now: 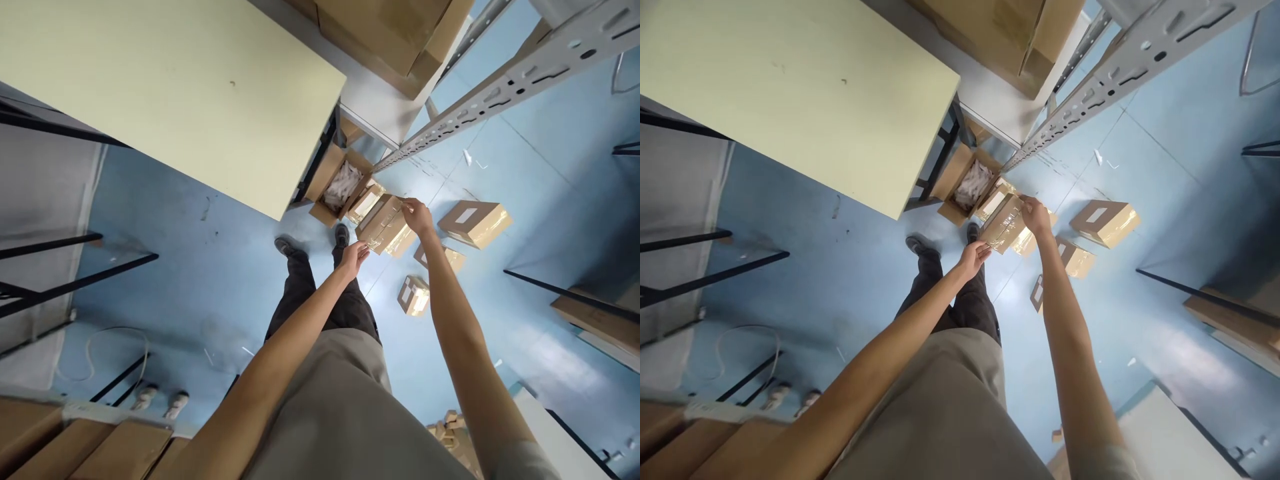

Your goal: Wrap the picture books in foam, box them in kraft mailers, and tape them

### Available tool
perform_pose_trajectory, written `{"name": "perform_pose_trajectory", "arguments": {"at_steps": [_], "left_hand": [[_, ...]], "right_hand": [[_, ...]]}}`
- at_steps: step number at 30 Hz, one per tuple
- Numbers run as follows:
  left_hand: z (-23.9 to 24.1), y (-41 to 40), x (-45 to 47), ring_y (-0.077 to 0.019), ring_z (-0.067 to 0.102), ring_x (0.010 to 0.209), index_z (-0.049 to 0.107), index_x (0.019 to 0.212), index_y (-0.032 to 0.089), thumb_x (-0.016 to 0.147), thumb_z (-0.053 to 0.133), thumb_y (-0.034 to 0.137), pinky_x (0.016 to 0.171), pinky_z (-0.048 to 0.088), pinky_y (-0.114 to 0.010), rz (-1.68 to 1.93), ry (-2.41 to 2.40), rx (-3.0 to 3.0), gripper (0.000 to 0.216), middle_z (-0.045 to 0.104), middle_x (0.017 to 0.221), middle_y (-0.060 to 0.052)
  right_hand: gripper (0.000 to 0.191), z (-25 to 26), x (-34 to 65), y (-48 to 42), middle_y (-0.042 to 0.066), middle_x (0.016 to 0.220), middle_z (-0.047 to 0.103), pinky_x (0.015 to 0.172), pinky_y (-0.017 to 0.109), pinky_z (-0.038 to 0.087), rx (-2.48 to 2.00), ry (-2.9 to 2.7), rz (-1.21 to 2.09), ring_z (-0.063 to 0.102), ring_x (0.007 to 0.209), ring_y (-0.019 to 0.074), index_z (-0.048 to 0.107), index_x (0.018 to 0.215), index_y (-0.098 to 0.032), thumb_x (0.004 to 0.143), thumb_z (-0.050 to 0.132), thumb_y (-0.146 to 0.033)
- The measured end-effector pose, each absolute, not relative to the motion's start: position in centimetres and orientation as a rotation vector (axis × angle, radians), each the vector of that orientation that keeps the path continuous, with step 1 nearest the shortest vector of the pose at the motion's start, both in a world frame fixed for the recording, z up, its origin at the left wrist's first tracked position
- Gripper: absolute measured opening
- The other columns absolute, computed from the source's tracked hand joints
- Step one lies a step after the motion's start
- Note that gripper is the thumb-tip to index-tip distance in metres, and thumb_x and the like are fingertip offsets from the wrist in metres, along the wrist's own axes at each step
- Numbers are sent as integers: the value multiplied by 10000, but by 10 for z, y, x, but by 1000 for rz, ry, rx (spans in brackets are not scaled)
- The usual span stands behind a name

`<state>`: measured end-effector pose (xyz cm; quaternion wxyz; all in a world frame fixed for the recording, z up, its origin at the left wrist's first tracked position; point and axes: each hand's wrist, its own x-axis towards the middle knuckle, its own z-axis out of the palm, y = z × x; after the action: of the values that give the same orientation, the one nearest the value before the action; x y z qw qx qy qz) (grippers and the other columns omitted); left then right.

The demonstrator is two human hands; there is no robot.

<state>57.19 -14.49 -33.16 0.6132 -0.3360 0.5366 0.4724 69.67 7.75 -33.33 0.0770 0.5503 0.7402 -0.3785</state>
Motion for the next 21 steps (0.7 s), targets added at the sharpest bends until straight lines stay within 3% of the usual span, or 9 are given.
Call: {"name": "perform_pose_trajectory", "arguments": {"at_steps": [9, 13, 17, 21], "left_hand": [[-394, -119, 578, -215, 751, 1025, 614, 867, 214, 797, 814, 220, 1104, 588, -402, 1078, 1266, -767, 213, 733, 920, -72], [-413, -113, 575, -244, 746, 1138, 657, 888, 203, 823, 784, 233, 1135, 566, -403, 1033, 1258, -749, 146, 761, 1059, -124], [-405, -120, 571, -321, 706, 1296, 716, 907, 189, 793, 812, 231, 1184, 529, -459, 948, 1256, -720, 155, 759, 1254, -201], [-370, -135, 555, -348, 718, 1285, 729, 879, 188, 753, 836, 235, 1163, 550, -487, 920, 1247, -673, 172, 773, 1281, -220]], "right_hand": [[490, -400, 700, 95, 204, 1443, 743, 1189, 611, 517, 1630, 2166, -1123, 688, 1359, 420, 695, 1425, -173, 1016, 587, -421], [630, -420, 706, 97, 223, 1496, 706, 1233, 608, 484, 1638, 2124, -1219, 637, 1430, 418, 650, 1499, -137, 1003, 611, -524], [722, -417, 710, 89, 211, 1608, 624, 1271, 588, 451, 1611, 2039, -1385, 555, 1530, 379, 596, 1572, -119, 1009, 586, -573], [714, -386, 702, 67, 203, 1650, 585, 1264, 569, 464, 1647, 1930, -1483, 539, 1556, 365, 594, 1584, -129, 1014, 584, -559]]}}
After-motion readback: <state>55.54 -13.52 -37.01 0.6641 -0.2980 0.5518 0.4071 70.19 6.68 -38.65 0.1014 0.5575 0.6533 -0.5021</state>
